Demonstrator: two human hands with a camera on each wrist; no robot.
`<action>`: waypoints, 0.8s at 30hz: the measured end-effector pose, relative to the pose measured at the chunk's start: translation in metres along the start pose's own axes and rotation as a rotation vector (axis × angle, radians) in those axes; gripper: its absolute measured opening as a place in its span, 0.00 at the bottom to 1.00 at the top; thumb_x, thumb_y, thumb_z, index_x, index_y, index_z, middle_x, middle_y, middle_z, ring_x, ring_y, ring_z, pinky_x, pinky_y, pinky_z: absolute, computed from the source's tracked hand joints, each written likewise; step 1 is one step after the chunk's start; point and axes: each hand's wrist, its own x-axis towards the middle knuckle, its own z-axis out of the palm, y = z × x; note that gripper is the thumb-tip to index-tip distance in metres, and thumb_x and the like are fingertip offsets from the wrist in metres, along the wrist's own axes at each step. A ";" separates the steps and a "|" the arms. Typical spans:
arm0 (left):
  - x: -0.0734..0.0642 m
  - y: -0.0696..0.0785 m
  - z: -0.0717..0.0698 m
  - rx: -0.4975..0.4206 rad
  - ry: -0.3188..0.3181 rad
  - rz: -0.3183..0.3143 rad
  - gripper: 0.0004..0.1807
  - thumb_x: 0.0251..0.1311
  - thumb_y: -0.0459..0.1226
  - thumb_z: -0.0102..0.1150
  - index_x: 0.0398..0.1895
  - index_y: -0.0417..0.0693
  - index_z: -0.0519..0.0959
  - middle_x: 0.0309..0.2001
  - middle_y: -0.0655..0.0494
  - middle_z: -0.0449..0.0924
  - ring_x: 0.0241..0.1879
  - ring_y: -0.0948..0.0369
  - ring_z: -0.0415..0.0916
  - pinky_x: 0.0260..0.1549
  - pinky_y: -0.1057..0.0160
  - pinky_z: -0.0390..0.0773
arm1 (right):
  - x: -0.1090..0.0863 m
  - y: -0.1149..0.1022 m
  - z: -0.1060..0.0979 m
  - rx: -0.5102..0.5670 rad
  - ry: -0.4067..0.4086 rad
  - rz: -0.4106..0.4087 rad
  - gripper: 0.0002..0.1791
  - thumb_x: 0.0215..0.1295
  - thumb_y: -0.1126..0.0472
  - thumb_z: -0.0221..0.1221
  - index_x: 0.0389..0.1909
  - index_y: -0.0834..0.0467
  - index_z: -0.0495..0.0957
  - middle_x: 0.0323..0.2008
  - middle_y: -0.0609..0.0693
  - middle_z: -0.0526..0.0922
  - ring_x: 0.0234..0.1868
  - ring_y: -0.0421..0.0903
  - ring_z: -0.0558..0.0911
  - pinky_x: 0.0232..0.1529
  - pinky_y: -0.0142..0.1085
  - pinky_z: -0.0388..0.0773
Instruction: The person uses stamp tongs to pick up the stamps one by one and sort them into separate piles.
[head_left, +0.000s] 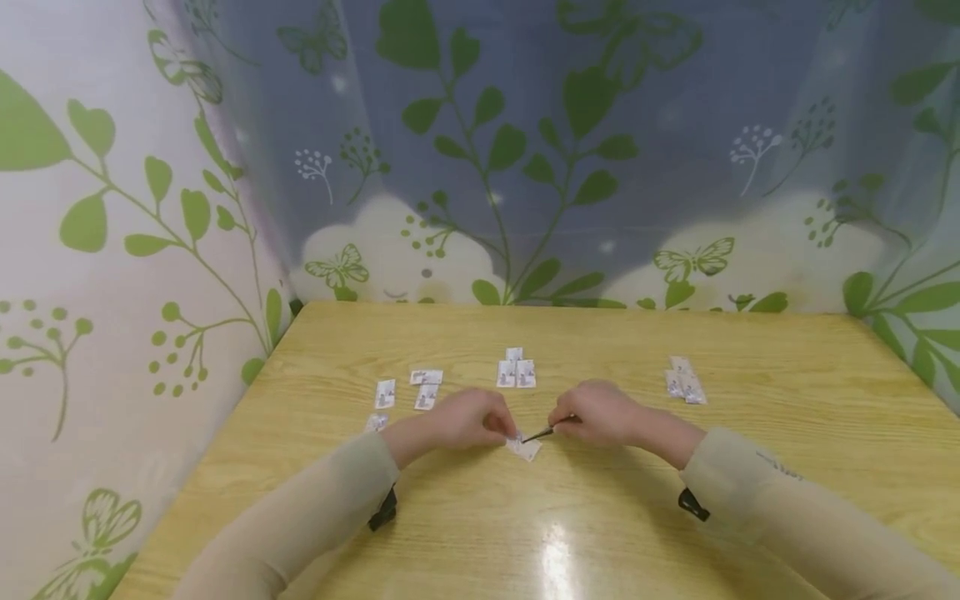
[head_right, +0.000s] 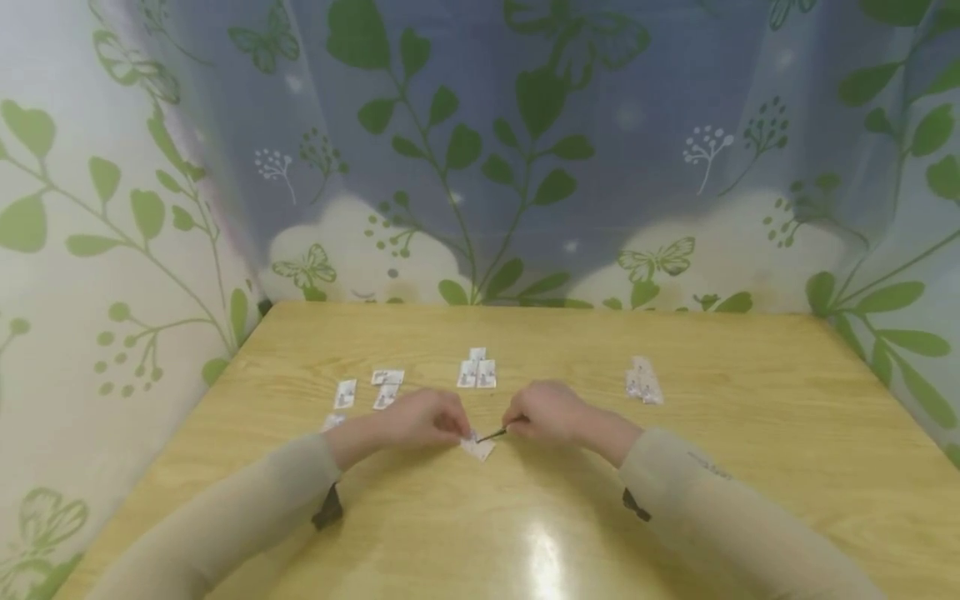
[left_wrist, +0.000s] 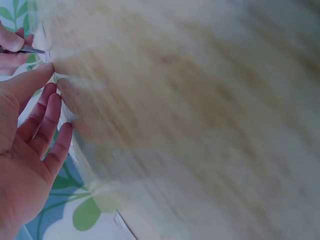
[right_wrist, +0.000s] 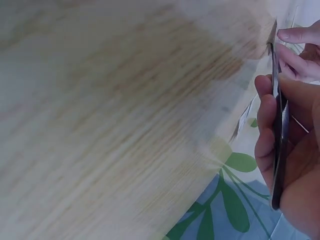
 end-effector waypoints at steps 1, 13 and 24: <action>0.000 0.000 0.001 0.006 -0.004 -0.004 0.05 0.58 0.36 0.66 0.37 0.56 0.85 0.36 0.69 0.78 0.37 0.69 0.75 0.42 0.67 0.74 | -0.002 -0.001 0.000 0.024 -0.010 0.020 0.04 0.63 0.65 0.63 0.33 0.55 0.86 0.25 0.39 0.79 0.25 0.34 0.75 0.28 0.32 0.73; 0.000 -0.001 -0.001 0.016 0.008 -0.006 0.06 0.58 0.36 0.66 0.37 0.56 0.85 0.37 0.69 0.78 0.37 0.70 0.75 0.42 0.68 0.74 | -0.027 -0.010 0.005 0.145 0.020 0.183 0.08 0.65 0.63 0.61 0.41 0.59 0.86 0.39 0.48 0.86 0.40 0.44 0.83 0.40 0.40 0.79; -0.011 0.009 0.003 0.068 0.011 0.053 0.04 0.58 0.36 0.66 0.33 0.55 0.86 0.33 0.70 0.76 0.34 0.70 0.73 0.37 0.70 0.74 | -0.023 -0.005 0.007 0.128 0.051 0.212 0.08 0.64 0.63 0.62 0.41 0.59 0.87 0.39 0.50 0.86 0.43 0.48 0.84 0.42 0.41 0.80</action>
